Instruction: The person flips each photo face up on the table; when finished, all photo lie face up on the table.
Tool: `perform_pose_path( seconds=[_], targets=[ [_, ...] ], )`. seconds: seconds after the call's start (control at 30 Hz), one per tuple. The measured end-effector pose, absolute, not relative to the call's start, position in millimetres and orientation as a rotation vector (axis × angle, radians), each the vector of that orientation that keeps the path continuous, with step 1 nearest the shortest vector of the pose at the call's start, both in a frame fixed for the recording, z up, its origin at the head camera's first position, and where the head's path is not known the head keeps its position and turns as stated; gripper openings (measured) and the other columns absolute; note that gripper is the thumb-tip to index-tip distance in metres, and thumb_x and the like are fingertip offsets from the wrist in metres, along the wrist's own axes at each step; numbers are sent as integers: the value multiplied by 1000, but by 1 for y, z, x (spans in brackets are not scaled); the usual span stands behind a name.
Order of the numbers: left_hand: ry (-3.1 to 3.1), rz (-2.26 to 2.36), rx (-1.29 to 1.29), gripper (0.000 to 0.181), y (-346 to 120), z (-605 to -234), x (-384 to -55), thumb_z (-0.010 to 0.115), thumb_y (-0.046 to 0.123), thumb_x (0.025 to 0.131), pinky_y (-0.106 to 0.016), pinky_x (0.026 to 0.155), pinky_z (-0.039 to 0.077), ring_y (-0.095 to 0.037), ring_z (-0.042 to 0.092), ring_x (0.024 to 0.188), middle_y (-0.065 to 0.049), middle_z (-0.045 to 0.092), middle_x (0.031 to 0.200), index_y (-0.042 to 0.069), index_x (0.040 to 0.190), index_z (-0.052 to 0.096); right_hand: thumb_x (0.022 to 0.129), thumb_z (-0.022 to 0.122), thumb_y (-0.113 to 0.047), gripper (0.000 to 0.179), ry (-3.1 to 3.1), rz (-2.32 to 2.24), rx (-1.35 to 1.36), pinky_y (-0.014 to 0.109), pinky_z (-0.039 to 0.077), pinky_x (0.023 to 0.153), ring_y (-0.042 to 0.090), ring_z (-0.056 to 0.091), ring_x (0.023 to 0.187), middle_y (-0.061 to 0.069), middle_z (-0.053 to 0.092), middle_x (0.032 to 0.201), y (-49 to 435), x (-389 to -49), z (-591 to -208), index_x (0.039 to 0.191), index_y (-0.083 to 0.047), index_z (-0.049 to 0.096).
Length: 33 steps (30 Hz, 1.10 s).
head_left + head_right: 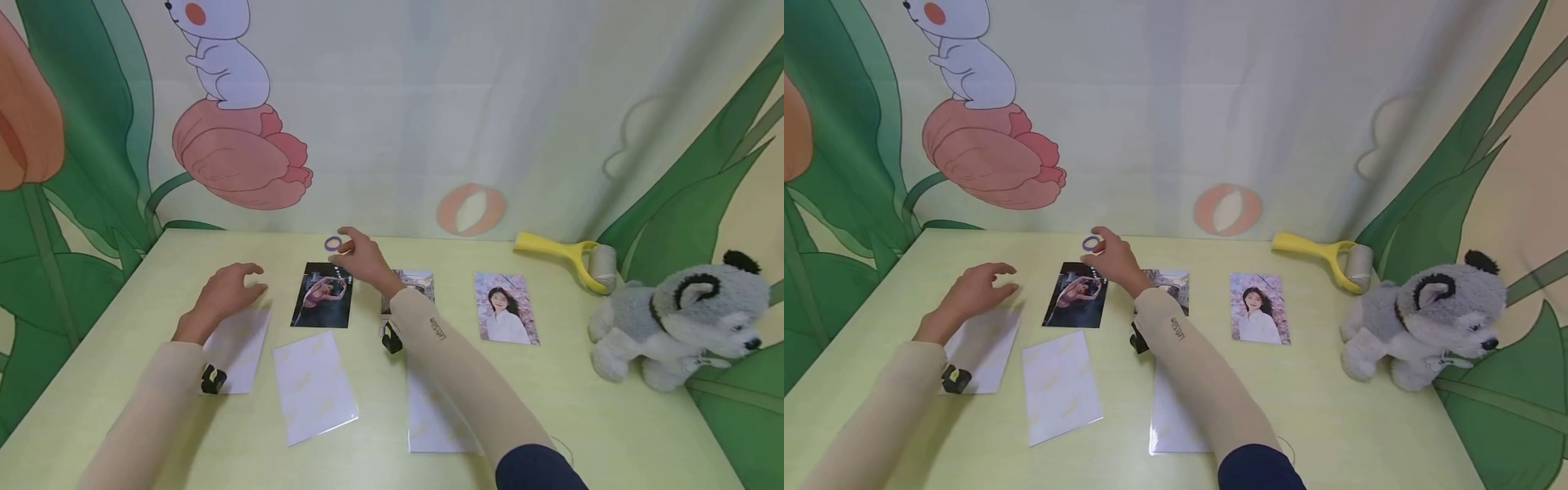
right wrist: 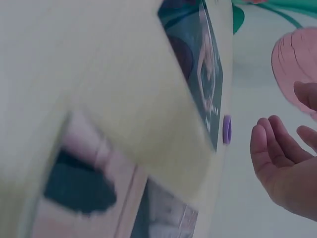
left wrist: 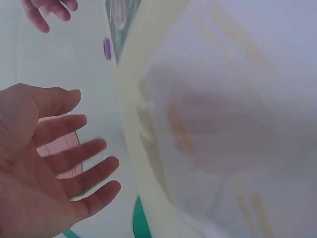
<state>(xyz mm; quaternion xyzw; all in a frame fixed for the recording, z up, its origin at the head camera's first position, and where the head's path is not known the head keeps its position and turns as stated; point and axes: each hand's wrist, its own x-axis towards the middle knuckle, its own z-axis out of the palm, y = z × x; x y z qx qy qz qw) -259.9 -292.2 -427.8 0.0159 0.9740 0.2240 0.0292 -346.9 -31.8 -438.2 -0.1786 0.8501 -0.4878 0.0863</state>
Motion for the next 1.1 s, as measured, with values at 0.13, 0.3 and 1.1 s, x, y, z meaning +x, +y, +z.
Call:
perform_pose_path(
  seconds=[0.13, 0.3, 1.1],
  targets=[
    [3018, 780, 88, 38, -313, -432, -247, 55, 18, 100, -61, 96, 44, -50, 54, 119, -32, 58, 132, -6, 129, 60, 95, 68, -21, 59, 2500, -1420, -641, 35, 54, 94, 24, 68, 109, 10, 70, 119, -52, -337, -437, 148, -14, 45],
    [2974, 769, 102, 39, -335, -435, -235, 53, 17, 100, -63, 98, 43, -53, 51, 122, -34, 56, 134, -9, 130, 58, 94, 71, -19, 56, 2456, -1387, -715, 29, 55, 89, 21, 69, 104, 10, 70, 117, -76, -324, -434, 145, -12, 49],
    [2751, 569, 117, 86, -373, -451, -182, 77, 48, 82, -79, 102, 25, -65, 22, 134, -46, 21, 149, -5, 142, 47, 85, 80, -32, 74, 2567, -645, -1034, 24, 44, 105, 18, 58, 129, 1, 64, 137, -136, -289, -452, 149, -19, 45]
  ],
)
